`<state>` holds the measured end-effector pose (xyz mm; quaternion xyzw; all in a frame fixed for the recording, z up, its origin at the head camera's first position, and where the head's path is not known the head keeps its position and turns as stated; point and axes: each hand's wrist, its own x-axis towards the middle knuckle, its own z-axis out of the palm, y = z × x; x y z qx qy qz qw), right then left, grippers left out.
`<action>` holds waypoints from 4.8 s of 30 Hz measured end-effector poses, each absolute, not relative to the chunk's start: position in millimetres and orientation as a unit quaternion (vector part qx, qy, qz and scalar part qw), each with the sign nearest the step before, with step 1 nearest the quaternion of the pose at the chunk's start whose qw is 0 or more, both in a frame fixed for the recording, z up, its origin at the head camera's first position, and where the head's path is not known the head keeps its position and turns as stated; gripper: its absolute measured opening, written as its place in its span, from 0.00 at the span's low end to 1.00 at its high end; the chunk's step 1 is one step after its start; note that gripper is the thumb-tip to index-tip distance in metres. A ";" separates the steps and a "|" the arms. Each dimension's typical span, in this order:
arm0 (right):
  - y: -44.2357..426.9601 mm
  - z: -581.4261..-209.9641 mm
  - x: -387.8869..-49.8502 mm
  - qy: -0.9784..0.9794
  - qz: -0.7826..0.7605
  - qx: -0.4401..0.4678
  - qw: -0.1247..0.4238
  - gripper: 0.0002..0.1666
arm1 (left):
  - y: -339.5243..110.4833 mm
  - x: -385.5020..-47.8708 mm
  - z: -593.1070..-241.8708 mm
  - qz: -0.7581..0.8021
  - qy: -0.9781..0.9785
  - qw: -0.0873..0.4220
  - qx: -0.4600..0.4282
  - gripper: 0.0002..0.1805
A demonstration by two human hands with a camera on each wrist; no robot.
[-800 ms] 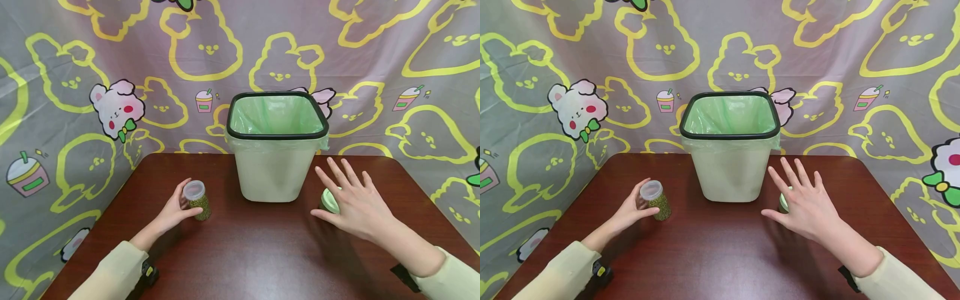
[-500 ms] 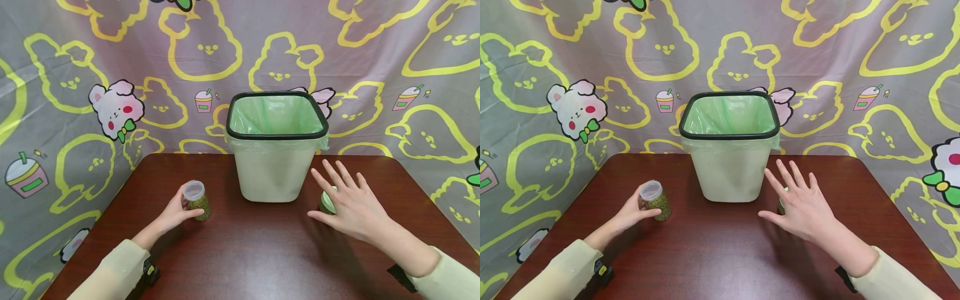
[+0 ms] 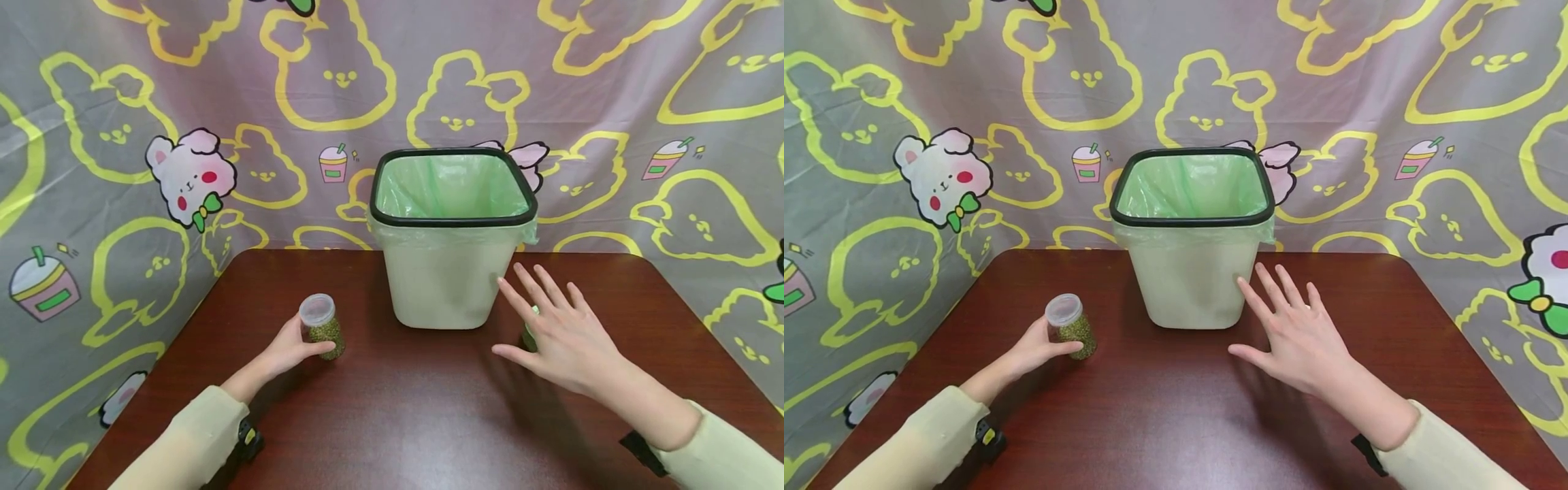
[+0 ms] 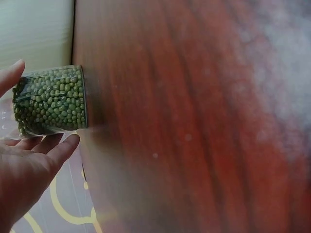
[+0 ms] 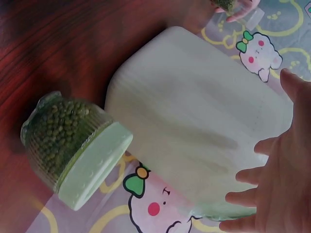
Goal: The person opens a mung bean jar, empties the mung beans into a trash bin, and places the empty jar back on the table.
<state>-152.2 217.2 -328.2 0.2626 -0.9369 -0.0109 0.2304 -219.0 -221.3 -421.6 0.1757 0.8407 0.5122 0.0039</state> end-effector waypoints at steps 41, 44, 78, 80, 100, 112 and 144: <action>190.6 -328.7 -147.3 -0.919 0.011 0.310 0.243 0.54 | -209.4 -191.9 -380.0 0.485 0.844 -0.003 0.229 0.42; 187.7 -327.4 -146.1 -0.918 0.014 0.315 0.241 0.54 | -206.2 -187.4 -374.0 0.473 0.845 -0.011 0.249 0.41; 147.0 -297.7 -149.2 -0.892 0.006 0.367 0.264 0.54 | -166.7 -168.2 -303.3 0.287 0.901 -0.043 0.322 0.39; 144.8 -295.4 -150.4 -0.890 0.010 0.368 0.268 0.54 | -165.2 -168.0 -301.4 0.277 0.905 -0.042 0.321 0.39; 127.8 -279.7 -161.9 -0.879 0.026 0.381 0.285 0.52 | -149.7 -167.1 -290.6 0.194 0.919 -0.076 0.334 0.38; 122.1 -276.6 -160.3 -0.884 0.054 0.397 0.243 0.47 | -144.8 -167.3 -289.1 0.173 0.915 -0.101 0.349 0.38; 117.4 -273.7 -164.7 -0.868 0.129 0.446 0.176 0.37 | -136.0 -167.3 -285.9 0.134 0.901 -0.160 0.380 0.32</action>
